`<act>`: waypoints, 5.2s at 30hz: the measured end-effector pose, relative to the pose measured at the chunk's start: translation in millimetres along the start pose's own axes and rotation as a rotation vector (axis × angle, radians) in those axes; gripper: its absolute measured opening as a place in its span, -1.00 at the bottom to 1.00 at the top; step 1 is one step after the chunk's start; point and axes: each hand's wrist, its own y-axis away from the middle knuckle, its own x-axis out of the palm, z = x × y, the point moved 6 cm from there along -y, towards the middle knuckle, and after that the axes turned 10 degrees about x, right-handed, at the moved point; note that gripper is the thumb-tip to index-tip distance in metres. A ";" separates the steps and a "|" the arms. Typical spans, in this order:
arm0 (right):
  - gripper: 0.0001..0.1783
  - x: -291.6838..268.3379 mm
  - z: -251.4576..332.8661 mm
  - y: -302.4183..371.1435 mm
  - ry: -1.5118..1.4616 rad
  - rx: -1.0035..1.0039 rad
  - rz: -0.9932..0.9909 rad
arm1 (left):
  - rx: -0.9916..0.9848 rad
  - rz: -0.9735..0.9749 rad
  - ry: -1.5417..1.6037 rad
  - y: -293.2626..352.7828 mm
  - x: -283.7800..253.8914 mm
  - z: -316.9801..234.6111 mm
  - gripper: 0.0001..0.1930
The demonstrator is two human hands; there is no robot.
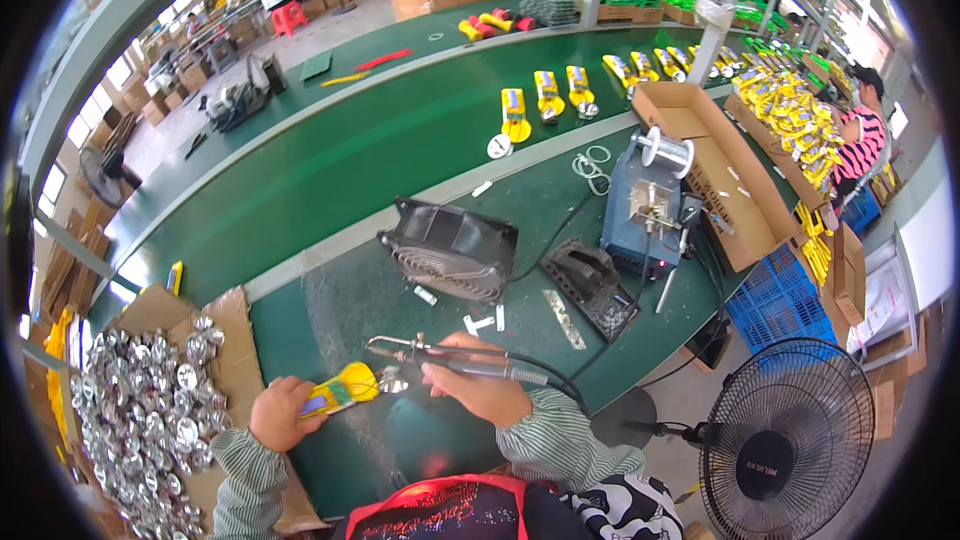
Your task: The person solders flashlight reflectors and electrical components into flashlight housings using a soldering iron and places the assembled units onto the conveyor line.
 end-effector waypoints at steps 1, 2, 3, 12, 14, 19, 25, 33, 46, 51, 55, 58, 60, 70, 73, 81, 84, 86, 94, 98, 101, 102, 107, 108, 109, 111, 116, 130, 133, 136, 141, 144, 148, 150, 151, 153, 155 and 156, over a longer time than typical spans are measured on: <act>-0.84 0.1 -0.4 -1.0 0.020 0.028 -0.007 | -0.041 -0.054 0.000 -3.4 -9.1 9.0 -0.61; -0.84 -1.5 1.1 -1.5 0.022 0.016 -0.020 | -0.082 -0.108 0.002 -8.0 -17.4 16.5 -0.63; -0.84 -1.1 2.5 -1.1 0.033 0.022 -0.024 | -0.161 -0.110 0.067 -21.8 -28.2 28.0 -0.63; -0.82 -11.4 -8.8 -2.7 0.036 0.135 -0.112 | -0.305 -0.228 0.205 -251.4 -36.5 138.4 -0.57; -0.80 -5.3 -10.6 -9.1 0.010 0.173 -0.099 | -0.355 -0.289 0.175 -284.3 -40.5 161.7 -0.52; -0.80 -19.0 -9.4 -15.6 0.026 0.220 -0.214 | -0.386 -0.441 0.246 -352.3 -22.5 158.9 -0.35; -0.80 -15.9 -14.2 -23.7 0.012 0.251 -0.194 | -0.285 -0.338 0.198 -329.4 -24.3 158.2 -0.36; -0.83 -2.7 -25.7 -15.9 0.072 0.199 -0.173 | -0.318 -0.166 -0.120 -124.0 -79.5 240.2 -0.50; -0.82 38.2 -17.7 6.8 0.204 0.042 -0.188 | -0.825 0.174 -0.177 125.5 -20.6 285.4 -0.52; -0.81 50.7 -20.5 11.0 0.220 0.067 -0.169 | -0.680 0.173 -0.324 139.6 -19.9 255.2 -0.52; -0.84 59.8 -22.9 12.4 0.223 0.047 -0.171 | -0.752 0.209 -0.159 155.8 -14.0 226.2 -0.52; -0.83 61.3 -21.4 9.7 0.214 0.041 -0.162 | -0.757 0.374 -0.154 163.9 -12.4 198.3 -0.52; -0.83 61.4 -22.1 7.2 0.208 0.037 -0.157 | -0.692 0.304 -0.098 169.7 -27.7 186.0 -0.53; -0.81 68.6 -30.9 -12.1 0.298 -0.267 -0.216 | -0.761 -0.143 -0.540 238.0 -129.4 388.2 -0.64; -0.78 71.7 -50.7 -26.9 0.438 -0.245 -0.255 | -0.342 -0.020 -0.826 257.9 -85.7 446.5 -0.68; -0.71 68.6 -38.4 -35.8 0.740 -0.322 -0.326 | -0.897 0.143 -0.469 244.9 -44.3 522.8 -0.67; -0.70 77.2 -36.8 -43.6 0.859 -0.388 -0.302 | -0.794 0.034 -0.470 258.8 -47.4 537.0 -0.63; -0.69 81.6 -36.8 -47.3 0.907 -0.435 -0.293 | -0.799 0.075 -0.512 264.2 -42.9 549.8 -0.57; -0.71 80.5 -35.2 -42.3 0.899 -0.433 -0.270 | -0.805 0.127 -0.460 260.4 -25.7 530.4 -0.46; -0.72 80.8 -36.8 -42.3 0.863 -0.446 -0.225 | -0.846 0.183 -0.548 266.6 -29.8 485.2 -0.50; -0.71 89.1 -28.4 -43.8 0.797 -0.603 -0.232 | -0.824 0.351 -0.653 312.7 -30.3 471.7 -0.59; -0.71 88.4 -31.3 -47.1 0.814 -0.580 -0.243 | -0.859 0.304 -0.555 311.8 -34.7 456.2 -0.56; -0.74 77.1 -35.0 -49.0 0.683 -0.195 -0.263 | -0.875 0.118 -0.190 242.2 -75.8 333.7 -0.42; -0.74 67.8 -44.1 -48.1 0.591 -0.278 -0.332 | -0.895 0.167 -0.196 209.2 -86.3 306.8 -0.38; -0.73 65.5 -45.0 -46.5 0.610 -0.289 -0.368 | -0.917 0.244 -0.185 202.9 -81.8 306.1 -0.36; -0.71 65.9 -45.4 -45.4 0.654 -0.323 -0.346 | -0.908 0.257 -0.421 186.0 -95.0 295.4 -0.46; -0.69 72.3 -46.6 -46.4 0.672 -0.297 -0.270 | -0.765 -0.023 -0.474 181.7 -97.3 349.3 -0.58; -0.70 66.8 -51.3 -48.7 0.593 -0.294 -0.309 | -0.932 -0.058 -0.095 181.0 -75.3 362.8 -0.44; -0.70 66.7 -56.4 -50.1 0.550 -0.288 -0.278 | -0.911 -0.052 -0.122 174.5 -70.2 339.2 -0.44; -0.69 65.2 -56.8 -49.7 0.525 -0.290 -0.280 | -0.834 0.036 -0.191 158.9 -59.9 303.8 -0.46; -0.67 62.5 -52.9 -47.4 0.511 -0.329 -0.273 | -0.732 0.309 -0.380 145.7 -53.4 233.7 -0.50; -0.68 64.4 -52.7 -47.0 0.580 -0.417 -0.227 | -0.531 0.041 -0.143 139.8 -75.4 224.6 -0.50; -0.69 59.2 -50.9 -45.9 0.540 -0.373 -0.290 | -0.686 -0.130 -0.245 136.7 -130.8 294.5 -0.58; -0.70 63.5 -51.8 -47.4 0.528 -0.395 -0.266 | -0.860 -0.104 -0.367 173.7 -128.4 350.8 -0.61; -0.70 66.0 -50.6 -47.9 0.528 -0.399 -0.277 | -0.979 -0.129 -0.331 195.5 -117.3 384.4 -0.62; -0.72 67.0 -48.3 -47.0 0.511 -0.392 -0.286 | -1.163 -0.118 -0.326 207.5 -97.5 413.0 -0.60; -0.73 70.3 -45.2 -48.3 0.550 -0.366 -0.274 | -1.227 -0.255 -0.397 260.4 -79.1 440.5 -0.45; -0.74 68.8 -45.5 -50.0 0.618 -0.325 -0.277 | -1.388 -0.115 -0.243 245.3 -64.6 445.0 -0.35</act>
